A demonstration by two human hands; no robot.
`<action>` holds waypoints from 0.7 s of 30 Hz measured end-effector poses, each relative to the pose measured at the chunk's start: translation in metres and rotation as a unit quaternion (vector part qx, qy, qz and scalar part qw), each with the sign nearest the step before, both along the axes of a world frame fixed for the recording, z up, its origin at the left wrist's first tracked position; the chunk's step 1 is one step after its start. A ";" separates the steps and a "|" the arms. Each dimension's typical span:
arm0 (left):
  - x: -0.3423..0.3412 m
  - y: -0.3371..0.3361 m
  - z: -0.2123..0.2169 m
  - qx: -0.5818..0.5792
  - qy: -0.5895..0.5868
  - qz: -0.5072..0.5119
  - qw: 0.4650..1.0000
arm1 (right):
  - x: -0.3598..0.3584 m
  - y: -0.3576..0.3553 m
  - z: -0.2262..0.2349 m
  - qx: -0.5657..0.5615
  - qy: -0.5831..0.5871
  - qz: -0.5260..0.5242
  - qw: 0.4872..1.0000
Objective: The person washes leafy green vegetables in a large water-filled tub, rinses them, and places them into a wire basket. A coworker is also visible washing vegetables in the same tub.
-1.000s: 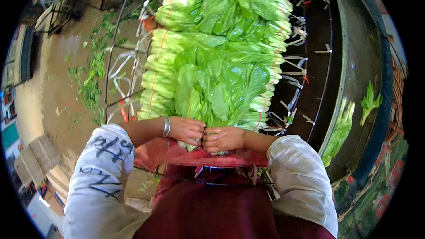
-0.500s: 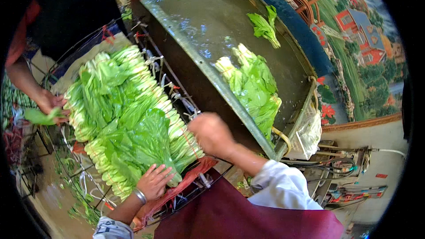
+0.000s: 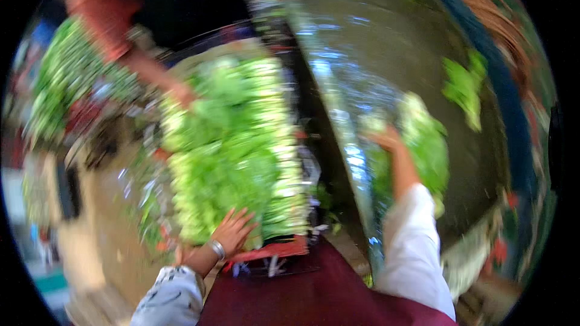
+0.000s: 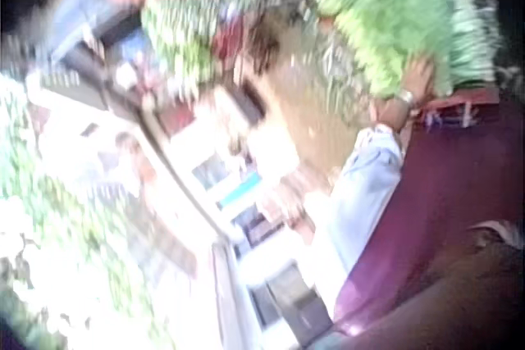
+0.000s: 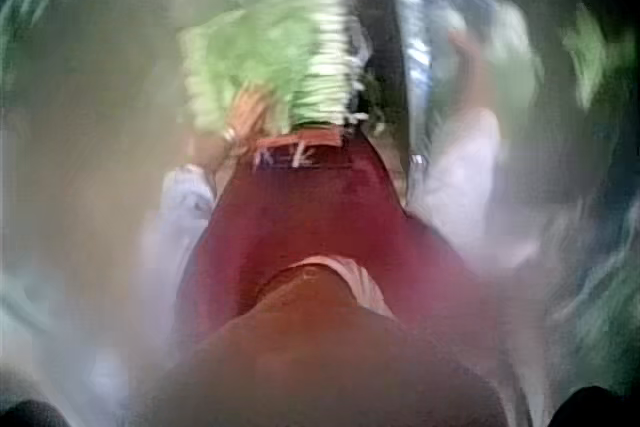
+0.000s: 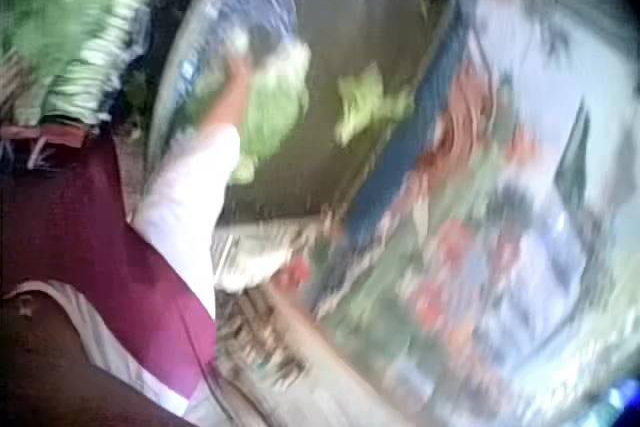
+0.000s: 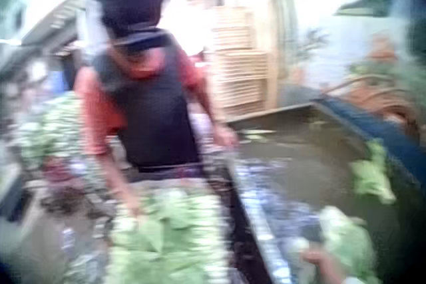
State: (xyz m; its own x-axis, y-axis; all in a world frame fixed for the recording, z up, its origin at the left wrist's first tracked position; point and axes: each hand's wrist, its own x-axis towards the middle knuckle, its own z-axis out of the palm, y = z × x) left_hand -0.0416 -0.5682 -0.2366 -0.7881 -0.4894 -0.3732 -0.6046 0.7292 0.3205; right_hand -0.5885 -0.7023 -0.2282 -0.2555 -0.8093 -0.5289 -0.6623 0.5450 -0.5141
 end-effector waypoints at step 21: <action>0.200 -0.288 -0.179 -0.046 -0.046 0.445 0.893 | 0.197 0.002 0.238 -0.131 -0.019 0.213 0.968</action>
